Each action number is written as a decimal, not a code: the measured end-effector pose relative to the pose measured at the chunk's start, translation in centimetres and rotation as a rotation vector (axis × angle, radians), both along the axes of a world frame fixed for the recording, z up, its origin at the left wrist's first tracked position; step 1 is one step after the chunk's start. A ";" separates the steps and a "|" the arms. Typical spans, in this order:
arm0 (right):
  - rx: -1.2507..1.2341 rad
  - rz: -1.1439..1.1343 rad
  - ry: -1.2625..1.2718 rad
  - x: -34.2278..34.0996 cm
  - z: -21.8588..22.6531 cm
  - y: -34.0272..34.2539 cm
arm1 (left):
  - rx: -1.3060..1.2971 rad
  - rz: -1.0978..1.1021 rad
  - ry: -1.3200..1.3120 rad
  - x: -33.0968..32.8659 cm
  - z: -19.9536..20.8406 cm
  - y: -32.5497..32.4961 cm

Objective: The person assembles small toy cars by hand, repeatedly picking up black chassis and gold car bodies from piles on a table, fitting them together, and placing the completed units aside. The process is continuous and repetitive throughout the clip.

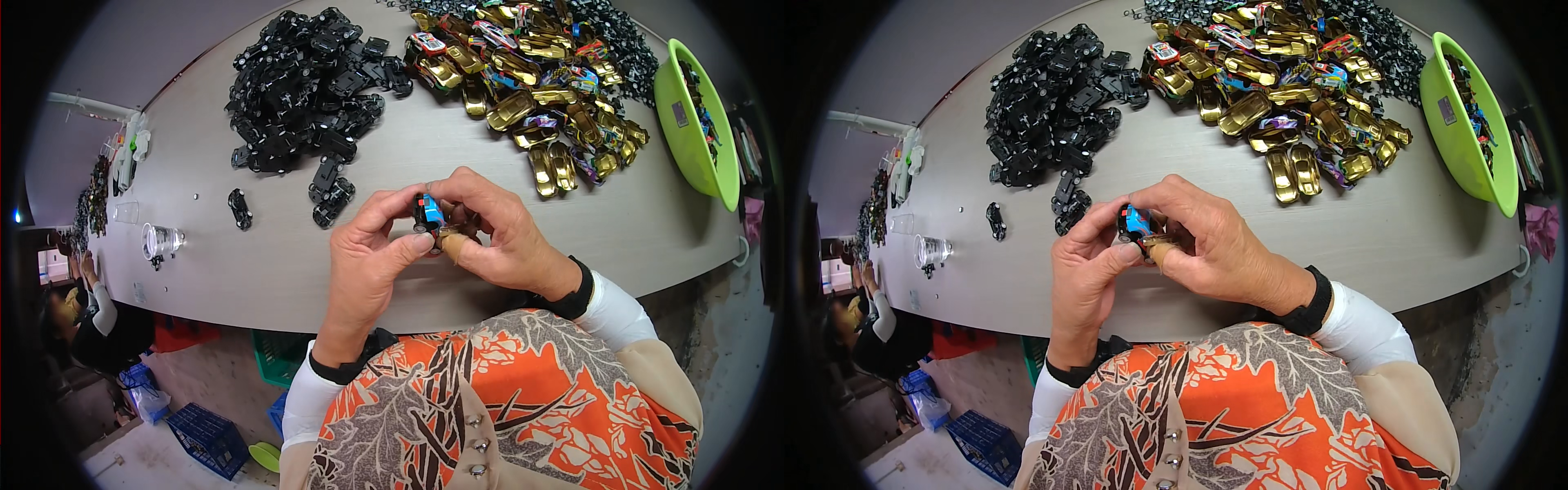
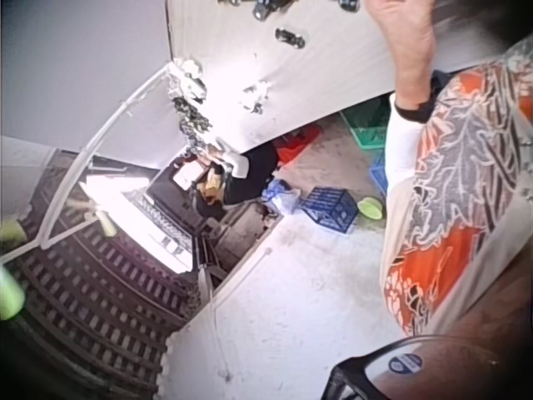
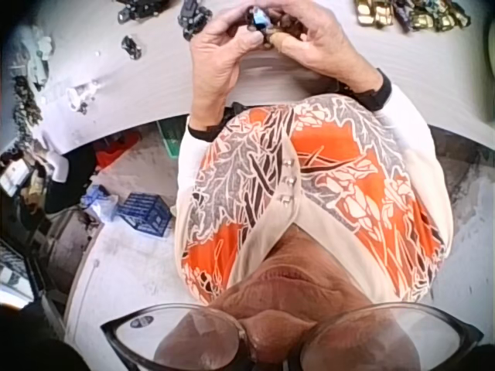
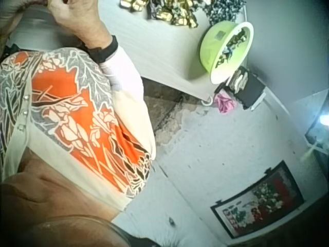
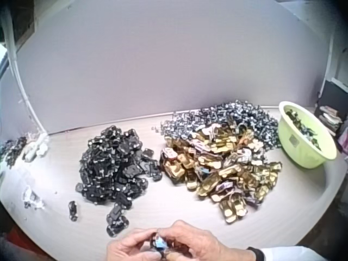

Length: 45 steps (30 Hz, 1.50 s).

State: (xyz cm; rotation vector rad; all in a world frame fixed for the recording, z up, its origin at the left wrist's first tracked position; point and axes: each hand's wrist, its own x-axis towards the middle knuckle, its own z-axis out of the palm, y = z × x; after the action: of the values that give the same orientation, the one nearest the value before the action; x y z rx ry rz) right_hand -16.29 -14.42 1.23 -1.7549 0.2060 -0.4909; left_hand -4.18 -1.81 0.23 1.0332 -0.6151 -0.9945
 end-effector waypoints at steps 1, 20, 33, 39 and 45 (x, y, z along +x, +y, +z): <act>-0.006 0.000 0.001 0.0 0.0 0.0 | -0.012 -0.001 -0.034 0.0 0.0 0.0; 0.051 0.002 -0.052 -0.4 -0.4 -0.6 | 0.148 -0.140 -0.576 -0.9 -0.1 0.9; 0.153 0.124 -0.094 -0.6 -0.9 -1.5 | 0.097 -0.061 -0.058 -1.5 0.5 1.5; 0.308 0.205 -0.029 -0.7 -0.4 -1.1 | 0.019 -0.059 -0.094 -1.6 -0.1 1.7; 0.296 0.242 -0.031 -0.8 -0.7 -1.2 | -0.003 -0.062 -0.097 -1.8 -0.6 1.8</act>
State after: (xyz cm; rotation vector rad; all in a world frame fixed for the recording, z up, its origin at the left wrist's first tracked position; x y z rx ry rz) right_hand -17.05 -15.60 0.53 -1.4583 0.0401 -0.2943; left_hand -5.95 0.00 -0.36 1.0697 -0.7316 -1.0019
